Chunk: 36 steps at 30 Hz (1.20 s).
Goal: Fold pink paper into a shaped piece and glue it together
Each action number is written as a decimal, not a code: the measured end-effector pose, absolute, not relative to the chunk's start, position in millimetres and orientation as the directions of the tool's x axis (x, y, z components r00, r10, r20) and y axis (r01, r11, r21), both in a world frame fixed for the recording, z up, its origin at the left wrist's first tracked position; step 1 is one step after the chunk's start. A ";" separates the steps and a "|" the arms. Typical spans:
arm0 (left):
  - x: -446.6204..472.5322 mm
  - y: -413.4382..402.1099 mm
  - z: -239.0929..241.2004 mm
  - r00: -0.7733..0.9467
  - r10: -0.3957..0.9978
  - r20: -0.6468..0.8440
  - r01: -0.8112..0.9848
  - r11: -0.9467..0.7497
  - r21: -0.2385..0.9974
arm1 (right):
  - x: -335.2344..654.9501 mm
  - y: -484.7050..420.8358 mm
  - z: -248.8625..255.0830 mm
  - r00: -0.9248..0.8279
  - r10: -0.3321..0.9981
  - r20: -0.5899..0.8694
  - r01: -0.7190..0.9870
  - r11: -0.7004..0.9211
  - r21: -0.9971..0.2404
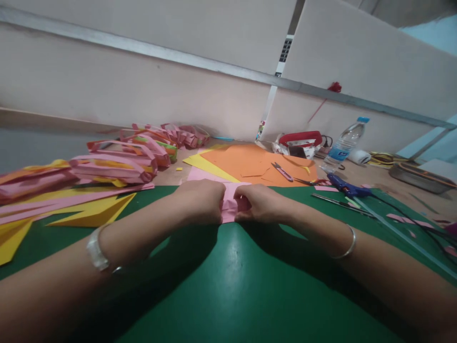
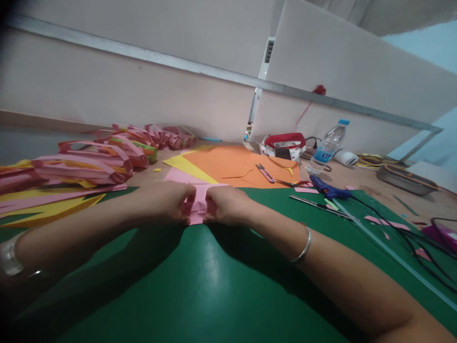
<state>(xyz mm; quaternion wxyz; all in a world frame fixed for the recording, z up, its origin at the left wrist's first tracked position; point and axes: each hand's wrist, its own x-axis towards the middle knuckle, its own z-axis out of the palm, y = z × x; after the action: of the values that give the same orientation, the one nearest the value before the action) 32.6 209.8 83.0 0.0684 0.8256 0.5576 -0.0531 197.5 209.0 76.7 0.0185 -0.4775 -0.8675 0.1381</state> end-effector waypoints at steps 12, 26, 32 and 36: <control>19.5 207.7 88.5 0.408 0.897 -0.171 0.905 -0.373 0.204 | 206.1 209.3 77.1 -0.619 0.784 -0.038 0.745 0.571 -0.345; 9.5 173.4 83.4 0.450 0.893 -0.020 0.867 -0.431 0.249 | 203.1 176.7 86.6 -0.637 0.770 0.032 0.698 0.594 -0.401; 9.9 174.3 82.1 0.494 0.865 -0.085 0.846 -0.456 0.276 | 204.8 173.8 86.7 -0.656 0.754 -0.024 0.699 0.595 -0.398; 10.8 171.2 81.8 0.484 0.866 -0.126 0.858 -0.441 0.265 | 203.7 170.0 88.6 -0.647 0.759 -0.072 0.730 0.590 -0.345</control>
<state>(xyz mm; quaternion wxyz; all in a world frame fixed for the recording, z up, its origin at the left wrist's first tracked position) 10.8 171.2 81.8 0.1474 0.8486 0.5079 0.0141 203.7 170.0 88.6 0.0413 -0.4180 -0.8907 0.1740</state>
